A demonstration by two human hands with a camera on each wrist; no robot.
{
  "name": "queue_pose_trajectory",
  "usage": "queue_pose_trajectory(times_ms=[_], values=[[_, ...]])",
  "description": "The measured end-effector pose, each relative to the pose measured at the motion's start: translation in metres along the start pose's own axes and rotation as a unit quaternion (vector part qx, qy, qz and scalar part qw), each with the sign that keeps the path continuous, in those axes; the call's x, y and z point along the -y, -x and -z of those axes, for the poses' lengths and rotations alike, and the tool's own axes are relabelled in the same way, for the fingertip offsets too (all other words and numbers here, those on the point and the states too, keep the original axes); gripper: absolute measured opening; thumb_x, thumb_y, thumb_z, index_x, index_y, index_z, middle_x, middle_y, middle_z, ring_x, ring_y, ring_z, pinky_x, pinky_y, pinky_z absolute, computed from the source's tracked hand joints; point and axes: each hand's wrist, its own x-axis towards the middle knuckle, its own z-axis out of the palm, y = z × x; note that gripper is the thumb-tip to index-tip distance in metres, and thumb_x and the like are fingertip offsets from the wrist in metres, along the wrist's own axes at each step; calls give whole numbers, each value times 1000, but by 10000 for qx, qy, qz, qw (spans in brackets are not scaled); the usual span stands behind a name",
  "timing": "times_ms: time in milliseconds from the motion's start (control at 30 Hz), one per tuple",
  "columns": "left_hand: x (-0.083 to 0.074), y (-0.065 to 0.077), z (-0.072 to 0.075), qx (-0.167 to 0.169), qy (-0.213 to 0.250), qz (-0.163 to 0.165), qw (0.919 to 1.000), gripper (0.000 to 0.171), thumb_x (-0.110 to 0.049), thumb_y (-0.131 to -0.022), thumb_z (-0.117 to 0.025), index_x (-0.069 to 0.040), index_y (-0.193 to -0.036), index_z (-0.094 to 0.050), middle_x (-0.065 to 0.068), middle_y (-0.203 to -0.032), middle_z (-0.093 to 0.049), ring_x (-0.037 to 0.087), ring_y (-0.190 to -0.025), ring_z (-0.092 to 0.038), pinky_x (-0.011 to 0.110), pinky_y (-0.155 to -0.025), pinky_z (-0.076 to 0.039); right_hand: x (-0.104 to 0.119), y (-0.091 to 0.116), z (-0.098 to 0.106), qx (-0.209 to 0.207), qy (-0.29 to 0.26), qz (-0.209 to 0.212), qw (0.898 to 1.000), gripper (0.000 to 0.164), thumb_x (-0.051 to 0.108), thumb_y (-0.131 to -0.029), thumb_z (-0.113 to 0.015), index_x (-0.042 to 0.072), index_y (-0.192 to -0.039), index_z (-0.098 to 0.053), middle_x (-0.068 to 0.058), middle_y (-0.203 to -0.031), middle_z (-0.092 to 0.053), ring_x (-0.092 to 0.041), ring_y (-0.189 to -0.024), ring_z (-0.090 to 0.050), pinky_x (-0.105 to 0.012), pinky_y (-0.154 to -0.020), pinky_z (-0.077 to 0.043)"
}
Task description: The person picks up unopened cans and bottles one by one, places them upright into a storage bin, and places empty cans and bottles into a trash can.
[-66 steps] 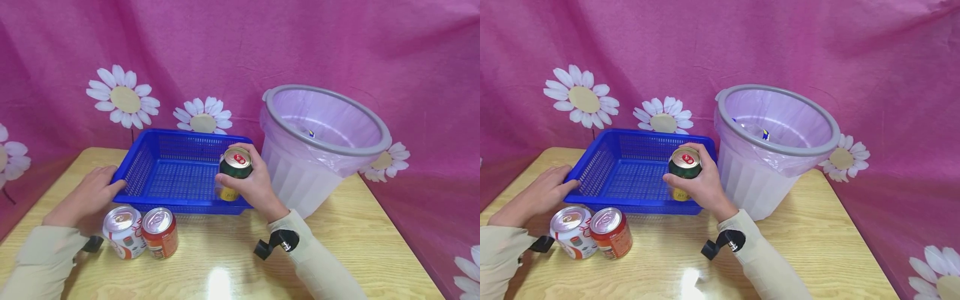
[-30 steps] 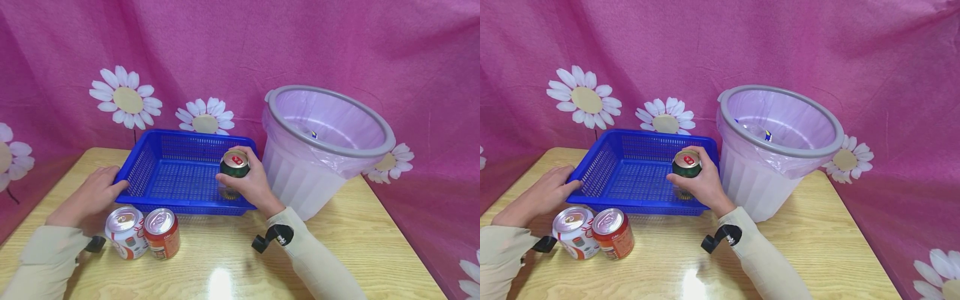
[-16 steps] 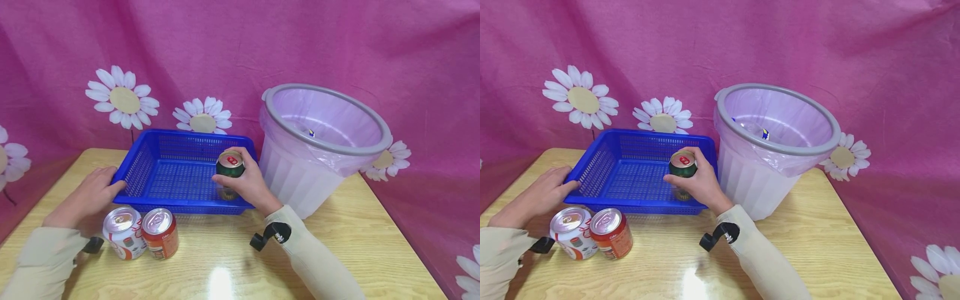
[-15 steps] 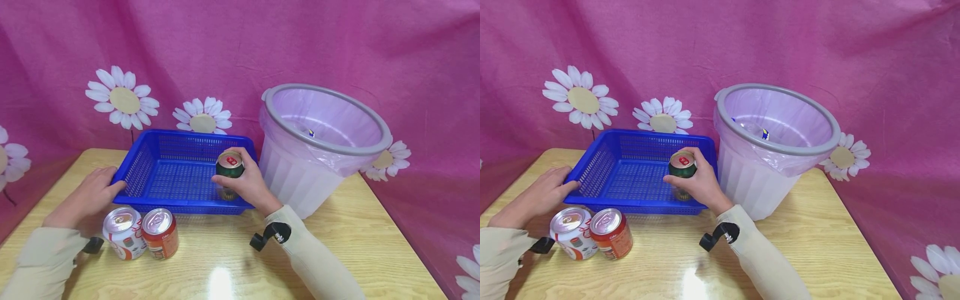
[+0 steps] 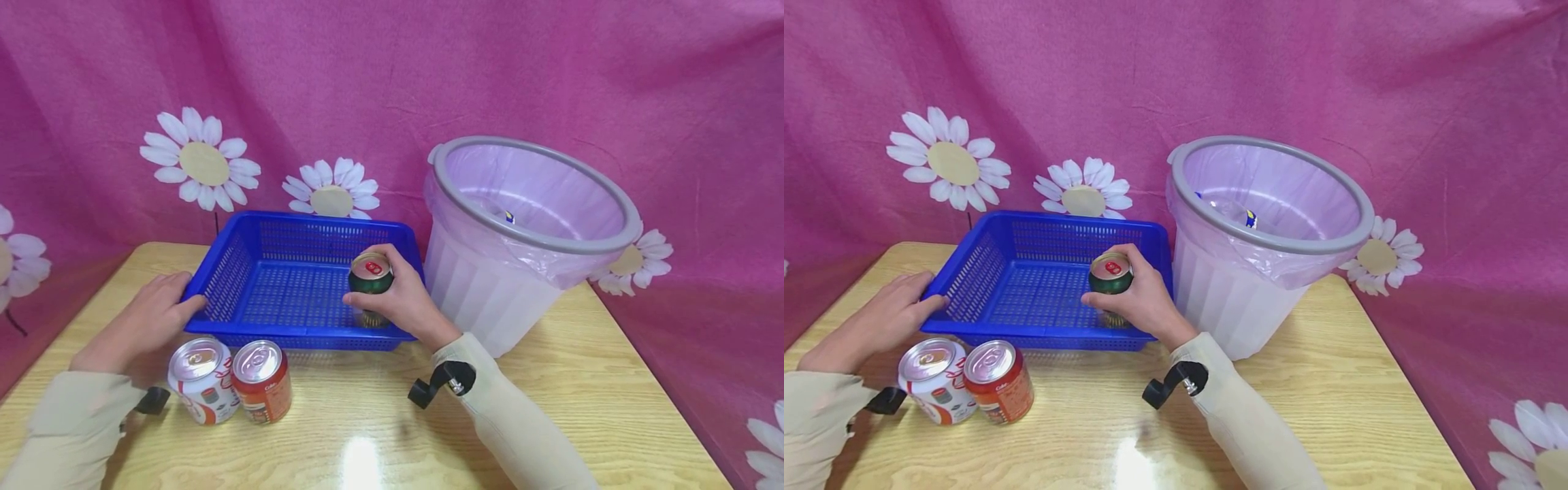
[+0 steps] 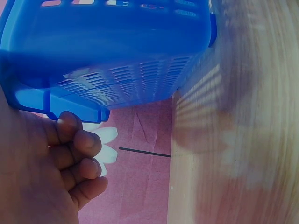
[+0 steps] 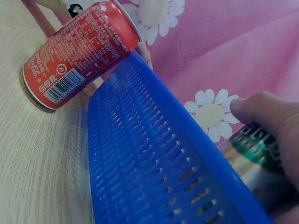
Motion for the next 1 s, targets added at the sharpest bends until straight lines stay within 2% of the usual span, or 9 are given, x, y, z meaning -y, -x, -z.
queue_pose_trajectory(times_ms=[233, 433, 1000], values=[[0, 0, 0, -162, -94, -100, 9998, 29, -25, -98, -46, 2, -103, -55, 17, -93, -61, 35, -95, -52, 48, -82, -38, 0, 0, -1, -4, 77, -30, 10000, 69, 39, -66, -88, 32, -121, -47, 6, -112, -63, -13, -101, -63, -34, -90, -53], [0, 0, -1, -56, -45, -42, 10000, 30, -26, -99, -45, 3, -105, -54, 18, -95, -61, 35, -96, -52, 50, -83, -38, 0, -1, -2, 124, 208, -55, 9997, 68, 35, -65, -90, 31, -118, -48, 5, -108, -63, -13, -99, -63, -34, -89, -52], [0, -1, -1, -142, -23, -98, 9998, 32, -25, -97, -47, 4, -107, -55, 19, -96, -62, 35, -95, -53, 48, -82, -39, 1, -4, -5, 250, 654, -307, 9971, 67, 33, -63, -91, 30, -116, -50, 4, -103, -66, -13, -96, -64, -32, -85, -52]])
